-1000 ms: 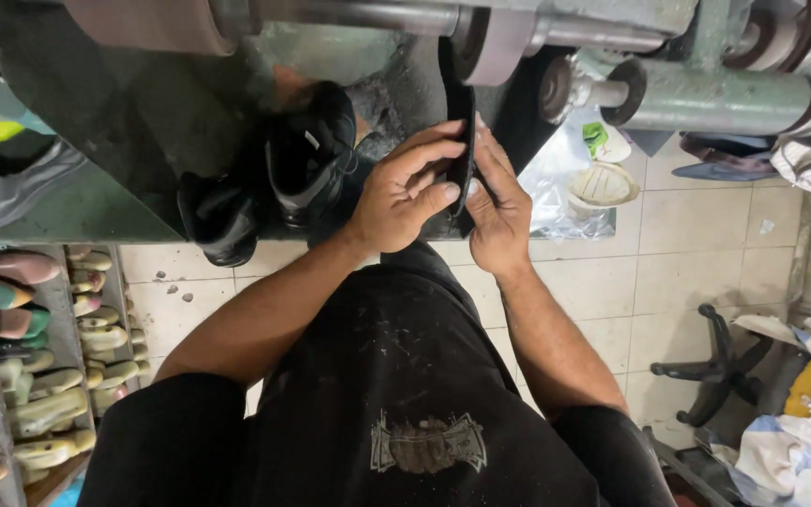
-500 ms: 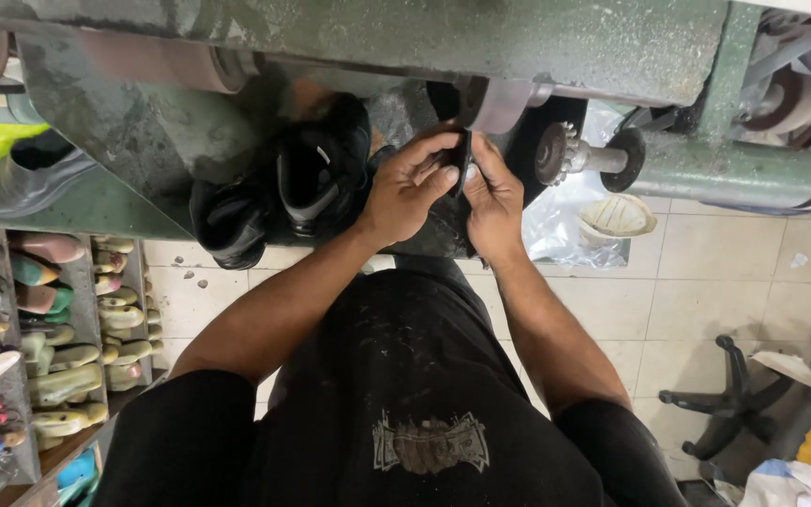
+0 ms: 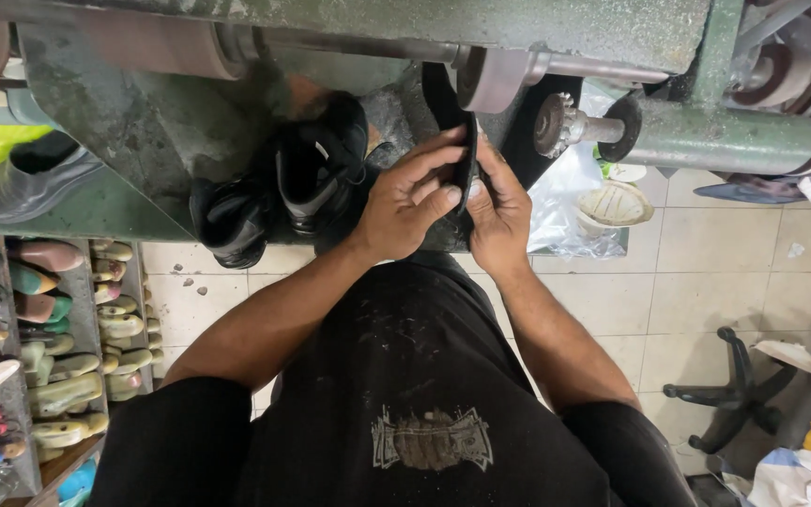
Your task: Grinding the edges of a shoe sole using a stationary grinding machine to shape it for repair
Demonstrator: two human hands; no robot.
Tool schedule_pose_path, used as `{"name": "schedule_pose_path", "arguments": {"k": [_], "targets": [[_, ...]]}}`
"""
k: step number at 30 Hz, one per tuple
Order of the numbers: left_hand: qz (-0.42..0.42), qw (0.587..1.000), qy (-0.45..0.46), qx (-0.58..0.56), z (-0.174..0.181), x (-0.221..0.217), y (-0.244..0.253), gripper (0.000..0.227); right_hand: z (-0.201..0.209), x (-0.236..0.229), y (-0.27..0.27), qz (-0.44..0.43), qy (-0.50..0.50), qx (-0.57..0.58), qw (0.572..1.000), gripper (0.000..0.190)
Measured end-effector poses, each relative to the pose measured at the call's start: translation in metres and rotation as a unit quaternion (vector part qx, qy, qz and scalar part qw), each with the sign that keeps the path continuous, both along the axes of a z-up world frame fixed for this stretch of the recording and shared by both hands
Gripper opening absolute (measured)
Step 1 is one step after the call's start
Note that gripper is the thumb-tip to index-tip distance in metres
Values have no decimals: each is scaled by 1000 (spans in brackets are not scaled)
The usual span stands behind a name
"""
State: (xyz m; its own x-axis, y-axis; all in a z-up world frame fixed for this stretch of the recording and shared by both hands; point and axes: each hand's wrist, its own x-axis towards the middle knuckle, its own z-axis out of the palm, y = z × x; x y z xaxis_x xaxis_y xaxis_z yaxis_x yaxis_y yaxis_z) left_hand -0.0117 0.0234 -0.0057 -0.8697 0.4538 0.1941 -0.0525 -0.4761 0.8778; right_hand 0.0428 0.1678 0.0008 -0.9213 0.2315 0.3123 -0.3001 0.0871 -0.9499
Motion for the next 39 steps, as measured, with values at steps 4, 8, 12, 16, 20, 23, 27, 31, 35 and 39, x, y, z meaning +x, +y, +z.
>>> {"name": "schedule_pose_path", "arguments": {"k": [4,8,12,16,20,23,27,31,35,39], "targets": [[-11,1000,2,20,11,8,-4,44,12,7,-7,17,12,-53,998,46],[-20,1000,8,11,19,11,-8,48,25,8,-8,14,11,-32,999,43],[-38,999,26,-10,15,1,-7,47,16,0,0,20,8,-4,1000,39],[-27,999,-6,-33,-10,-10,3,48,-11,-11,9,19,6,-9,1000,38],[-10,1000,-2,-27,-24,-20,11,47,-37,-23,17,13,0,-16,1000,38],[-13,1000,0,-25,-25,-21,10,47,-34,-23,18,16,4,-14,1000,37],[-30,999,0,-41,-10,-14,2,47,-10,-15,11,16,13,-1,1000,38],[-29,999,14,-41,0,-5,-4,47,8,-8,6,21,12,9,1000,37],[-26,998,14,-56,18,4,-9,47,20,0,2,38,31,0,999,38],[-16,998,43,-41,23,11,-11,49,17,13,7,45,30,6,999,41]]}}
